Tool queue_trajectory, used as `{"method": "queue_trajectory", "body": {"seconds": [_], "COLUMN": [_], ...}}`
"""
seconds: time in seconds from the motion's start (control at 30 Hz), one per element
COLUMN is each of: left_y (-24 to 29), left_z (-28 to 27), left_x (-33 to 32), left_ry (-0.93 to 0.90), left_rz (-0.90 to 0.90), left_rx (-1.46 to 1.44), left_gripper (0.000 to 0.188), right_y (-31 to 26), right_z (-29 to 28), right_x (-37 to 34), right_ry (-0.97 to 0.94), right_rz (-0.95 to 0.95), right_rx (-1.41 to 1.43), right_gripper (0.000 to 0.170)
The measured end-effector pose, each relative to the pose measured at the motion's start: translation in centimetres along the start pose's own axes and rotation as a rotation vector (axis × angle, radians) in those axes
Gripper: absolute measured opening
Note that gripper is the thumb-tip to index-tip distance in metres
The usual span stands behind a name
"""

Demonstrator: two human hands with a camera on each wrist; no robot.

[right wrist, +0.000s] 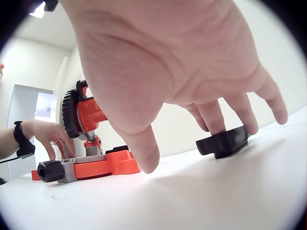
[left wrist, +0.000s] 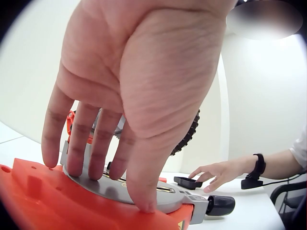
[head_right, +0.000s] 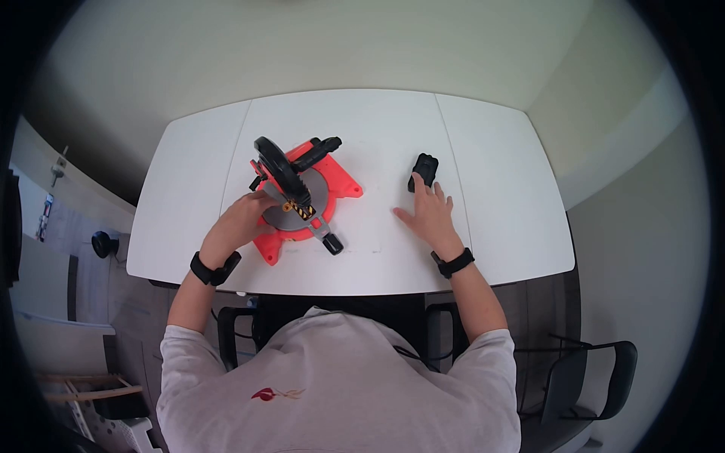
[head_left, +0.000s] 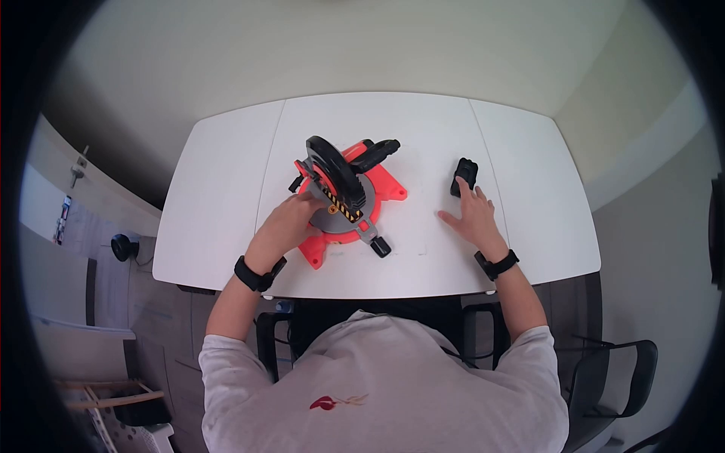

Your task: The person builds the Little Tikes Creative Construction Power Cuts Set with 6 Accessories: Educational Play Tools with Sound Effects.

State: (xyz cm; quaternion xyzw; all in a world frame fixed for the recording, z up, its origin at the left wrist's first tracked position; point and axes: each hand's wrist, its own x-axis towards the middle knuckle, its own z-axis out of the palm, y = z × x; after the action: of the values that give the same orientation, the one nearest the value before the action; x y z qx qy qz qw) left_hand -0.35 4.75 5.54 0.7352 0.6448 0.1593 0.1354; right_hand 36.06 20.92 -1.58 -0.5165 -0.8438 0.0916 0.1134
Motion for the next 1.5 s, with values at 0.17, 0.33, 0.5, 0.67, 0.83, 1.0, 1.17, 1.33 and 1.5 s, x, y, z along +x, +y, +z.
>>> {"method": "queue_trajectory", "body": {"seconds": [0.17, 0.33, 0.5, 0.67, 0.83, 1.0, 1.17, 1.33, 1.5], "left_y": [-0.3, 0.1, 0.3, 0.2, 0.5, 1.1, 1.9, 0.6, 1.2], "left_z": [0.4, 0.8, 1.1, 1.9, 1.9, 3.1, 3.1, 3.9, 4.2], "left_x": [-0.4, -0.9, -1.6, -1.9, -2.2, -3.4, -4.3, -3.9, -3.7], "left_ry": [0.025, 0.04, 0.087, 0.133, 0.117, 0.181, 0.127, 0.183, 0.213], "left_rz": [0.01, -0.032, -0.035, -0.048, -0.104, -0.086, -0.086, -0.026, -0.011], "left_rx": [0.008, 0.024, 0.021, 0.006, -0.065, -0.027, -0.004, -0.005, 0.047], "left_gripper": [0.048, 0.048, 0.043, 0.037, 0.041, 0.049, 0.052, 0.042, 0.03], "right_y": [0.1, -1.7, -4.4, -7.9, -9.7, -9.8, -10.1, -9.8, -8.4], "right_z": [0.0, -0.7, -2.1, -3.7, -2.5, -1.1, -0.1, 0.9, 2.6], "right_x": [0.6, 0.0, -1.0, -2.1, -2.9, -3.3, -3.2, -2.7, -2.5], "right_ry": [-0.004, 0.094, 0.225, 0.081, -0.124, -0.248, -0.36, -0.456, -0.413], "right_rz": [-0.002, -0.019, -0.183, -0.348, -0.372, -0.408, -0.376, -0.438, -0.572], "right_rx": [0.013, -0.071, -0.055, 0.337, 0.412, 0.346, 0.395, 0.484, 0.521], "right_gripper": [0.093, 0.087, 0.077, 0.055, 0.035, 0.029, 0.027, 0.027, 0.025]}}
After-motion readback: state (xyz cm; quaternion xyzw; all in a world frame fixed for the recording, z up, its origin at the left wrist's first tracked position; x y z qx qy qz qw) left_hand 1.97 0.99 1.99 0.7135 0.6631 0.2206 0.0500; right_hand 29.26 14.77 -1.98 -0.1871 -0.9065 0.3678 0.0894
